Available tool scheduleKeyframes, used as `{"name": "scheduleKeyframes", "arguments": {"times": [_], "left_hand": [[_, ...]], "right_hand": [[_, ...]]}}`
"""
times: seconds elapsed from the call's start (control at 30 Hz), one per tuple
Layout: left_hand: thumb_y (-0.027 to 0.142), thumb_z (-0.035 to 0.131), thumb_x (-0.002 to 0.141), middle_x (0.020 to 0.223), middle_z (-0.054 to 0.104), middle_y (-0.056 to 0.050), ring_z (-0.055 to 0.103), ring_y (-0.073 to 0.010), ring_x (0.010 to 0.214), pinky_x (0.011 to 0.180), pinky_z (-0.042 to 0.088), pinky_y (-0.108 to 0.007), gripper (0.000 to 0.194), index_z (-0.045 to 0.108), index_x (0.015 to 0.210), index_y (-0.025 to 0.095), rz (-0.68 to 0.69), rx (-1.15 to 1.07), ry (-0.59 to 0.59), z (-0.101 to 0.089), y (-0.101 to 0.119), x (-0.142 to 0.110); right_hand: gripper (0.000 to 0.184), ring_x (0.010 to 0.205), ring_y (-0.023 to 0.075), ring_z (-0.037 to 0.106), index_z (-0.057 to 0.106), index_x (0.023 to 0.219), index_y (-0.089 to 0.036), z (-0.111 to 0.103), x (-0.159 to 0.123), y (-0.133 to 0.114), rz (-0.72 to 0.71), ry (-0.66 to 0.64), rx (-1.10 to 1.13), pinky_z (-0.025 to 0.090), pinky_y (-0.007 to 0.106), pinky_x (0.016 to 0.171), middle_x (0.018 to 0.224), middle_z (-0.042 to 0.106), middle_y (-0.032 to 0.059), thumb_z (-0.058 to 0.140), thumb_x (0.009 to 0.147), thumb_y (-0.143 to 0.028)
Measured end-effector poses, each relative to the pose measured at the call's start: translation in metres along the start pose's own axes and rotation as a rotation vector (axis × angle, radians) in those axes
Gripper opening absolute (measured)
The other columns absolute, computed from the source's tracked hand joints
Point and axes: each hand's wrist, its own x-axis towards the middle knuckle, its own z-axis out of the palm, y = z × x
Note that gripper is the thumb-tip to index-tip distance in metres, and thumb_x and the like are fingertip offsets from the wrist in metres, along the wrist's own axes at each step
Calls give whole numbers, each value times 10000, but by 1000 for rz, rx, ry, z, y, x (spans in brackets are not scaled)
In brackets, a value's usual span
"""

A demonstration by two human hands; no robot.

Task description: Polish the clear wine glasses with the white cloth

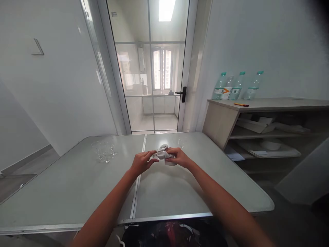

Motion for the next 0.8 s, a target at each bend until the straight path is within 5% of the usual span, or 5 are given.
{"name": "scheduleKeyframes", "arguments": {"times": [0.13, 0.27, 0.43, 0.63, 0.8], "left_hand": [[506, 654, 934, 767, 762, -22, 682, -130, 601, 606, 419, -244, 376, 681, 1151, 201, -28, 19, 17, 0, 0, 0], [515, 650, 934, 772, 763, -22, 684, -131, 603, 607, 417, -245, 381, 678, 1146, 199, -16, 31, 19, 1, -2, 0], [506, 659, 931, 811, 779, -24, 691, -133, 608, 591, 415, -252, 370, 673, 1148, 206, -31, 52, 53, 2, -3, -1], [431, 646, 959, 1046, 796, -43, 754, -164, 784, 652, 472, -261, 286, 655, 1168, 235, 121, 66, 16, 7, -2, -3], [409, 637, 966, 1047, 795, -50, 760, -181, 807, 649, 482, -266, 259, 651, 1160, 238, 136, 67, -32, 10, -2, -5]], "right_hand": [[282, 989, 211, 589, 786, 950, -212, 1, 0, 2, -17, 162, -33, 484, 370, 916, 1138, 525, 69, 849, 750, -401], [496, 975, 181, 593, 667, 1131, -254, 4, -1, 1, 49, 234, -17, 516, 324, 831, 1254, 487, 61, 873, 701, -389], [351, 823, 178, 577, 684, 993, -206, 2, -2, -1, 102, 288, -52, 456, 290, 738, 928, 639, 10, 810, 755, -430], [455, 516, 116, 449, 642, 783, -176, 10, -1, 2, 268, 141, 73, 349, 242, 480, 607, 497, -33, 545, 936, -594], [459, 423, 84, 379, 591, 836, -182, 9, -5, -8, 451, -12, 349, 345, 224, 387, 593, 469, -56, 547, 927, -630]]}}
